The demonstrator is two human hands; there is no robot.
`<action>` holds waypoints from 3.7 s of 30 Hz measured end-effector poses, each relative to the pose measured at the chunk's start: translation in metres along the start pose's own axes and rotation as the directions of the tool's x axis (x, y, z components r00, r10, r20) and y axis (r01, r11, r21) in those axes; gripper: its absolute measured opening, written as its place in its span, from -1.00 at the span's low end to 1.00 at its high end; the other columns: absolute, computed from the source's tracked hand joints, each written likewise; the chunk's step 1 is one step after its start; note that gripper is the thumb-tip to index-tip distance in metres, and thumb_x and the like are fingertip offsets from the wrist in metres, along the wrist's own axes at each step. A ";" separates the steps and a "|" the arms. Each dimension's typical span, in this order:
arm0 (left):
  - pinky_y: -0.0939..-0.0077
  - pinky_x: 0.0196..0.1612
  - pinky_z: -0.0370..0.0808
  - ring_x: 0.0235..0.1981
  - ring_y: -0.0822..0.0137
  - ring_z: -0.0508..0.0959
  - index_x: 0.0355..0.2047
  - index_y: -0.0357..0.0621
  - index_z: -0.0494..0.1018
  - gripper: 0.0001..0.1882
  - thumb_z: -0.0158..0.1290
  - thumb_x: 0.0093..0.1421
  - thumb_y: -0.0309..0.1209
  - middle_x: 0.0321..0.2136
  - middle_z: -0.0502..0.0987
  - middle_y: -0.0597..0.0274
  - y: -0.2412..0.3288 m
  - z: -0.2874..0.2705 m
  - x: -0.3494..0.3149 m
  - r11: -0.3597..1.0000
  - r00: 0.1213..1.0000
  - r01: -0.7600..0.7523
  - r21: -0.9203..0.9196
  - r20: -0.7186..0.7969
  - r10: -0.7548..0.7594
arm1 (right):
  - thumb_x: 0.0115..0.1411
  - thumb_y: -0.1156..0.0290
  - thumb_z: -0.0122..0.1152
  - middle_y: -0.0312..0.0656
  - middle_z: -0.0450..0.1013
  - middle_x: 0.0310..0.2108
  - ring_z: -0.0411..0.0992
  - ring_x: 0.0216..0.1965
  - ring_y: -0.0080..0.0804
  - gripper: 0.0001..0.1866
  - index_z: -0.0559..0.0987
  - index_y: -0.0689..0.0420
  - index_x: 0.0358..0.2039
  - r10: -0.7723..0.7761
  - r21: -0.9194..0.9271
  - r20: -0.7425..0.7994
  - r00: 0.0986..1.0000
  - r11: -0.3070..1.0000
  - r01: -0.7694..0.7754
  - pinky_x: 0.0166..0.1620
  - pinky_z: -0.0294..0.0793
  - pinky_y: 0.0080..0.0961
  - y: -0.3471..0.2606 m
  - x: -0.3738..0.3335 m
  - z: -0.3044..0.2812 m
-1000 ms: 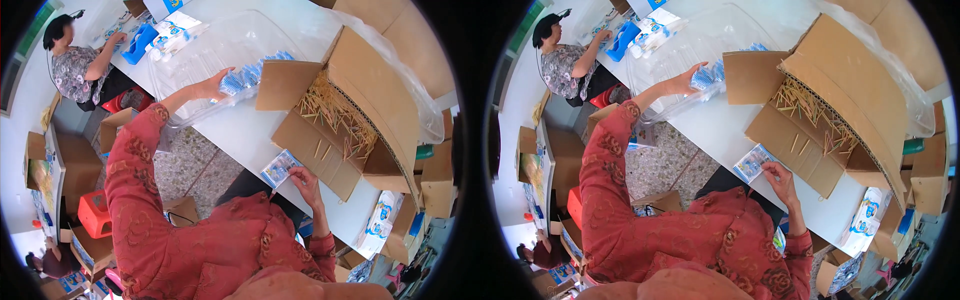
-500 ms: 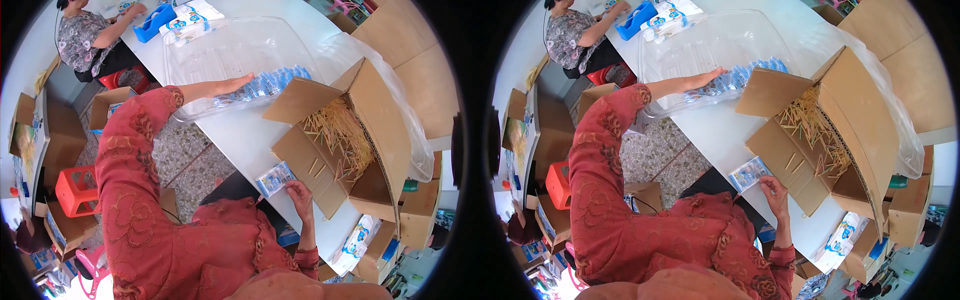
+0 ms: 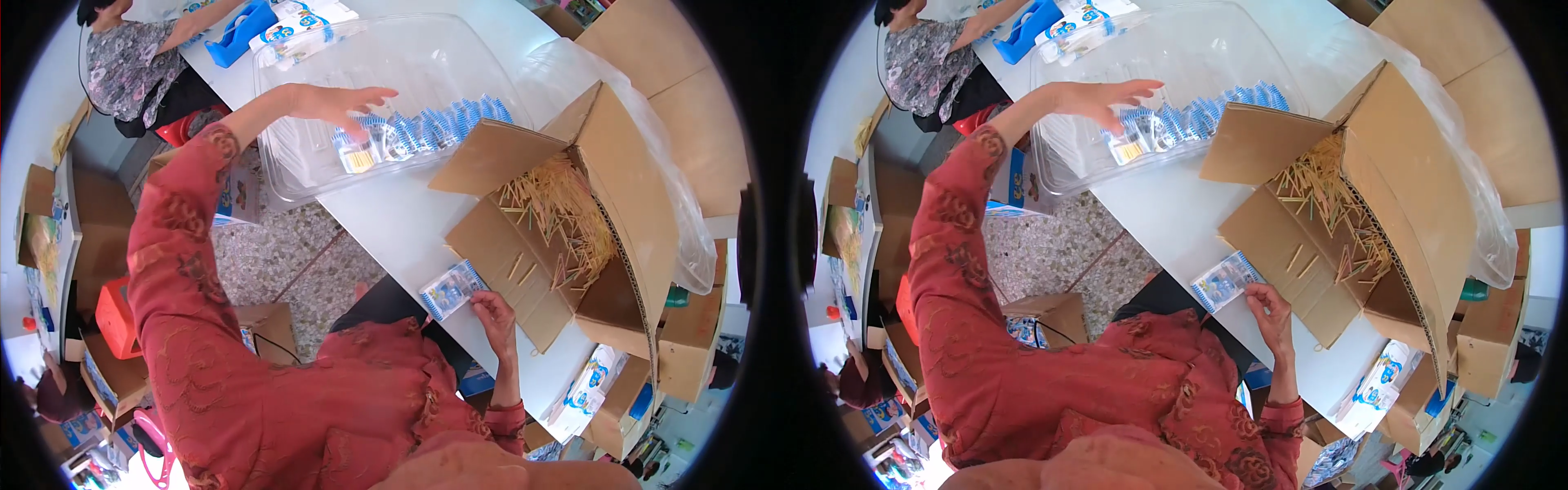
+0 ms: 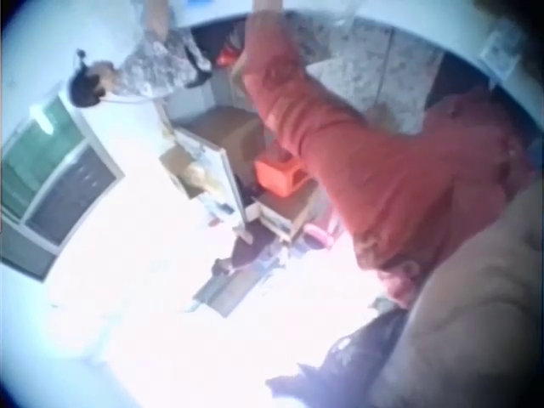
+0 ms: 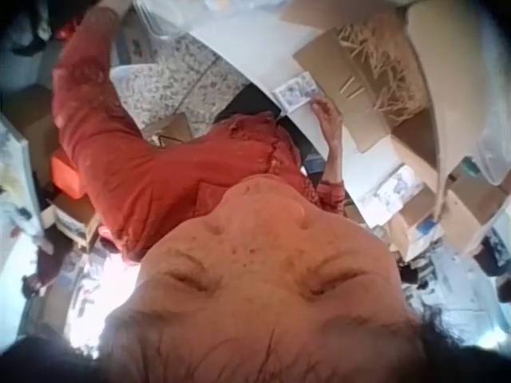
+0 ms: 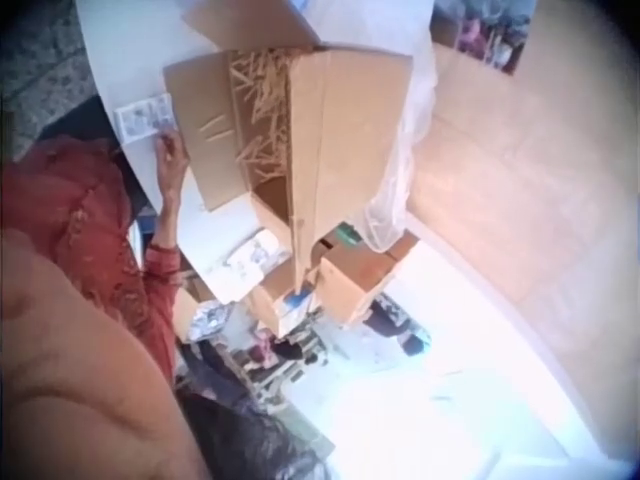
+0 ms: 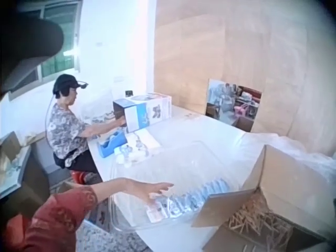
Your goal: Packing bundles of small wooden skewers into plastic bags and placing them into a cardboard box.
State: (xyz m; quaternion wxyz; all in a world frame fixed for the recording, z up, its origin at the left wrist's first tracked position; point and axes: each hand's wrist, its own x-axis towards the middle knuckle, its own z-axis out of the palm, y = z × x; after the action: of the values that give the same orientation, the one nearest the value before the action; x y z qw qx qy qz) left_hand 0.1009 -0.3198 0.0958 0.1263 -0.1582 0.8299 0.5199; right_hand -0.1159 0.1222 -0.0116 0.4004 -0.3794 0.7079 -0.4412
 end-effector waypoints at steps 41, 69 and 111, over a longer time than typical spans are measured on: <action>0.26 -0.19 0.37 -0.33 0.09 0.43 -0.16 -0.15 0.27 -0.59 0.03 -0.07 -0.63 -0.51 0.41 0.09 0.008 0.045 0.043 0.179 0.859 -0.400 0.899 0.299 0.417 | 0.14 0.53 0.13 -0.34 0.48 -0.40 0.38 -0.38 -0.65 -0.84 0.52 0.25 -0.24 -0.007 -0.010 -0.050 0.999 1.000 0.006 -0.26 0.39 -0.68 0.006 0.002 0.006; 0.39 0.20 0.11 0.11 0.30 0.25 0.05 -0.30 0.29 -0.25 -0.36 0.25 0.19 0.07 0.29 0.13 -0.046 0.081 0.065 0.752 0.845 -0.084 -0.654 -0.447 -0.294 | 0.17 0.54 0.09 -0.38 0.45 -0.43 0.36 -0.37 -0.69 -0.87 0.52 0.24 -0.26 -0.023 0.036 -0.066 0.998 0.999 0.025 -0.25 0.36 -0.71 0.008 0.005 0.007; 0.36 -0.29 0.48 -0.27 0.06 0.53 -0.11 -0.25 0.22 -0.48 0.19 -0.06 -0.40 -0.28 0.47 -0.05 -0.052 0.077 0.044 0.954 0.852 0.048 0.295 -0.510 0.115 | 0.18 0.57 0.04 -0.40 0.42 -0.44 0.33 -0.39 -0.73 -0.90 0.50 0.24 -0.28 -0.098 0.044 -0.107 0.989 0.994 0.104 -0.30 0.33 -0.75 0.023 0.003 0.012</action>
State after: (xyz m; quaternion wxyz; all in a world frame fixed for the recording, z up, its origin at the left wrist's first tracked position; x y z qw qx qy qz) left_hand 0.0846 -0.2771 0.0041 -0.0905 -0.2577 0.9039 0.3292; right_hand -0.1110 0.1230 -0.0373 0.3491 -0.3812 0.6967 -0.4974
